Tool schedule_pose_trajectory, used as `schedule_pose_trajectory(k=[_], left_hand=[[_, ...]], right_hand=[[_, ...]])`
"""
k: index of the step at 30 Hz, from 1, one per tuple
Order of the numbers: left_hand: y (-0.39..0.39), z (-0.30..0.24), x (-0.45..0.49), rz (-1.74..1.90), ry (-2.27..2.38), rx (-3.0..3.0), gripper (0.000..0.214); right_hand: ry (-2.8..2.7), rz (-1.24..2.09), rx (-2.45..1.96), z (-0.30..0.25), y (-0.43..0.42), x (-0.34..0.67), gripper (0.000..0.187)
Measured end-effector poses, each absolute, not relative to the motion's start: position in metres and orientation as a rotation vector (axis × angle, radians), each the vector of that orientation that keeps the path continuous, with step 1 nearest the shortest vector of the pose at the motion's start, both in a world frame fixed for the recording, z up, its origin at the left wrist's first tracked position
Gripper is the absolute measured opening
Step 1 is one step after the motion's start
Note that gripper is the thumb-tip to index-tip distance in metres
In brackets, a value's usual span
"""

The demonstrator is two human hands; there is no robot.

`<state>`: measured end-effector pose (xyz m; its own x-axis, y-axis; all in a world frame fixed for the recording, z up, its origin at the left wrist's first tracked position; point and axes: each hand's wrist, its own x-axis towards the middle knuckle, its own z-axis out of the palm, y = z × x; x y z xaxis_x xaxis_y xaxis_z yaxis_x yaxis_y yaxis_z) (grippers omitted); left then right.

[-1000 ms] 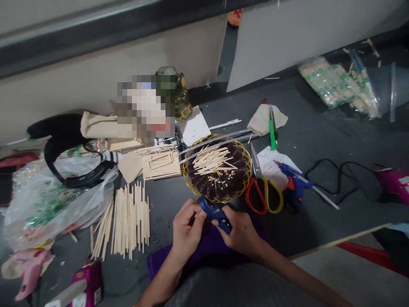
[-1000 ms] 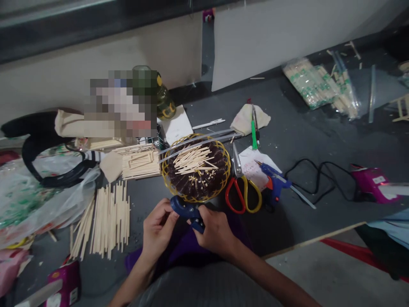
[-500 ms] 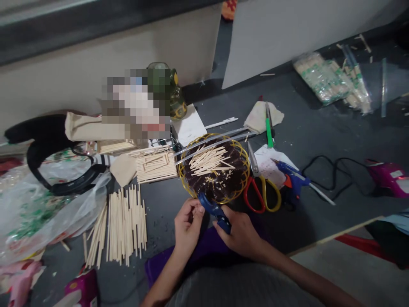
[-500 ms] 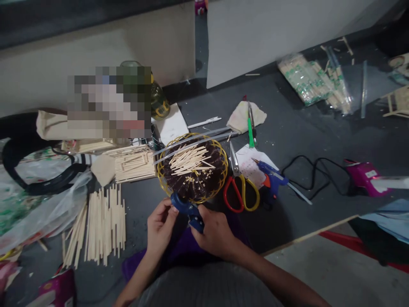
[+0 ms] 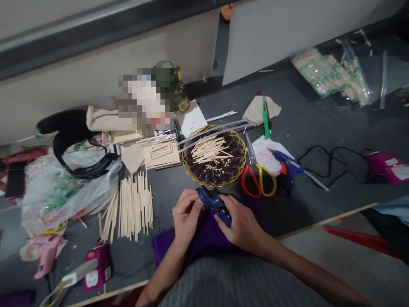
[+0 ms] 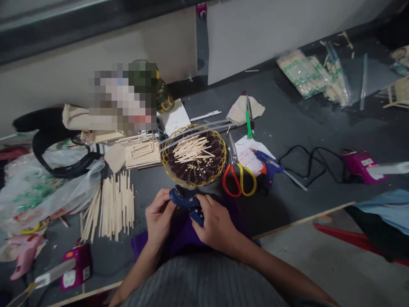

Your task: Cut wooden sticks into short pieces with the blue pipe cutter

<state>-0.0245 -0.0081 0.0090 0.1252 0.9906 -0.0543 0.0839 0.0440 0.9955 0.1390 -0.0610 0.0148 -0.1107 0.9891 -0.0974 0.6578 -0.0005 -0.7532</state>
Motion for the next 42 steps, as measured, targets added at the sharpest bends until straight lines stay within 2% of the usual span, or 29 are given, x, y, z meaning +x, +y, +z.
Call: schedule_pose_trajectory(k=[12, 29, 34, 42], left_hand=[[-0.024, 0.025, -0.028, 1.013, 1.185, 1.453, 0.007], [-0.019, 0.036, -0.028, 1.005, 1.168, 1.725, 0.02], [-0.013, 0.036, -0.027, 0.977, 1.175, 1.738, 0.018], [0.006, 0.03, -0.019, 0.946, 1.202, 1.649, 0.013]], right_hand=[[-1.831, 0.791, -1.678, 0.01, -0.076, 0.138, 0.052], [-1.857, 0.761, -1.693, 0.009, -0.075, 0.139, 0.051], [-1.849, 0.801, -1.711, 0.007, -0.069, 0.14, 0.042], [-1.802, 0.888, -1.753, 0.001, -0.051, 0.145, 0.015]])
